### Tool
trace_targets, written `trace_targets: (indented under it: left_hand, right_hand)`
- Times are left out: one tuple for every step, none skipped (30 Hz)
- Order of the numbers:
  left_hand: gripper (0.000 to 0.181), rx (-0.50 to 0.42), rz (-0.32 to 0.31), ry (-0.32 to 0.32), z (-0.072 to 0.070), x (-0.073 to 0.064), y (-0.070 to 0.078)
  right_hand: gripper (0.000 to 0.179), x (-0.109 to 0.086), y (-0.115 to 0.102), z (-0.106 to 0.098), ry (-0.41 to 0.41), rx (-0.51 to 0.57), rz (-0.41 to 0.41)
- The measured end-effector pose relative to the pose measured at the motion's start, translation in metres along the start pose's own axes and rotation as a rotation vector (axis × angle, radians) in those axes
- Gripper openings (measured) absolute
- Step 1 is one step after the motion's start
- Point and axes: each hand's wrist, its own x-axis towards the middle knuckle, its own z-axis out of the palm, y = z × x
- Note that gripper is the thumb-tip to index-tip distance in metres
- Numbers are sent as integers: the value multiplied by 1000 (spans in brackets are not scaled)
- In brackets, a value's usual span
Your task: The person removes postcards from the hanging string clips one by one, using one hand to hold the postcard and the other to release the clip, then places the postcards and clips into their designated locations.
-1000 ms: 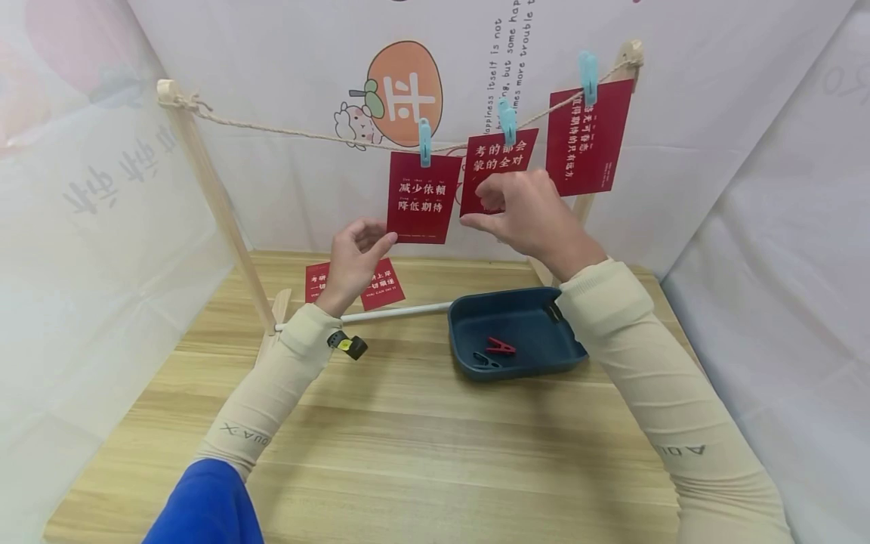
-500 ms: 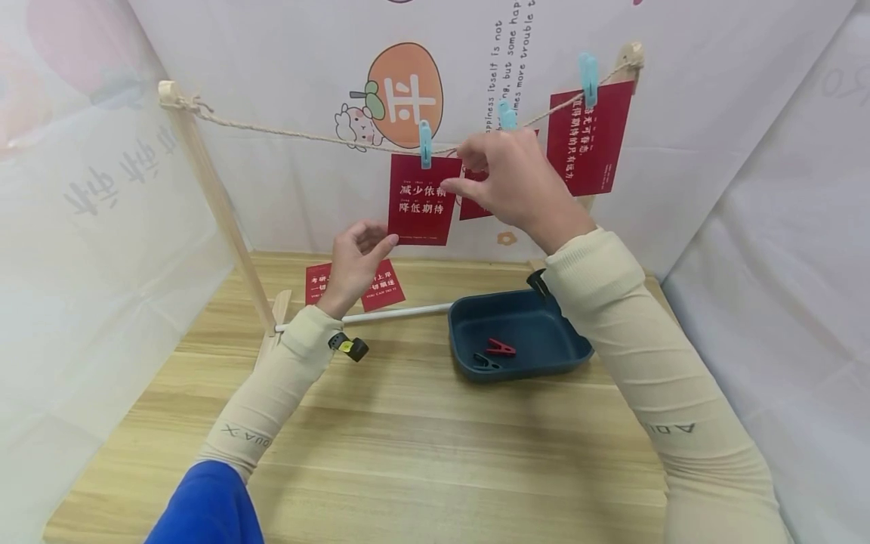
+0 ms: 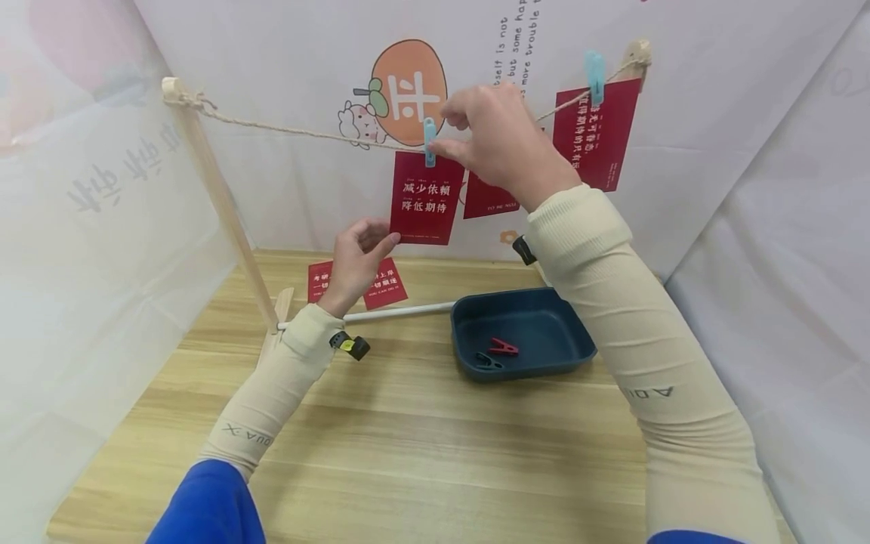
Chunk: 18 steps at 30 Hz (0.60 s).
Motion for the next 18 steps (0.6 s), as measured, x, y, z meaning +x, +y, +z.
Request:
trace_targets:
  left_hand:
    - [25, 2, 1, -1, 0, 0, 0]
    - [25, 2, 3, -2, 0, 0, 0]
    - [24, 4, 5, -3, 0, 0, 0]
    - [24, 6, 6, -4, 0, 0, 1]
    - [24, 6, 7, -6, 0, 0, 1]
    - [24, 9, 8, -7, 0, 0, 1]
    - [24, 11, 9, -8, 0, 0, 1]
    - [24, 11, 11, -8, -1, 0, 2]
    - [24, 11, 11, -7, -1, 0, 2]
    - [24, 10, 12, -6, -1, 0, 2]
    - [24, 10, 11, -5, -1, 0, 2]
    - [24, 10, 11, -3, -1, 0, 2]
    - [24, 10, 12, -2, -1, 0, 2]
    - [23, 7, 12, -1, -1, 0, 2]
    - [23, 3, 12, -1, -1, 0, 2]
    - [23, 0, 12, -1, -1, 0, 2]
    - [23, -1, 11, -2, -1, 0, 1]
    - [23, -4, 11, -3, -1, -1, 1]
  right_hand:
    - [56, 3, -1, 0, -12, -6, 5]
    - [56, 5, -1, -1, -24, -9, 10]
    - [57, 7, -1, -1, -39, -5, 19]
    - [58, 10, -2, -1, -56, -3, 30]
    - [59, 12, -2, -2, -72, -2, 38]
    - [60, 14, -2, -3, -89, 0, 45]
    - [60, 16, -2, -4, -105, 0, 52]
    - [60, 18, -3, -5, -120, 0, 57]
    - [60, 20, -3, -5, -134, -1, 59]
    - [60, 22, -3, -6, -149, -4, 61]
    - [59, 24, -4, -7, -162, -6, 60]
    - [58, 26, -4, -7, -173, -9, 58]
    - [57, 28, -4, -8, -186, -9, 59]
    - [56, 30, -3, -8, -198, -8, 58]
    - [55, 32, -3, -8, -209, -9, 55]
    - [54, 33, -3, -8, -221, -7, 54]
    - [53, 35, -2, -8, -229, -3, 51]
    - [52, 36, -2, -8, -236, 1, 48]
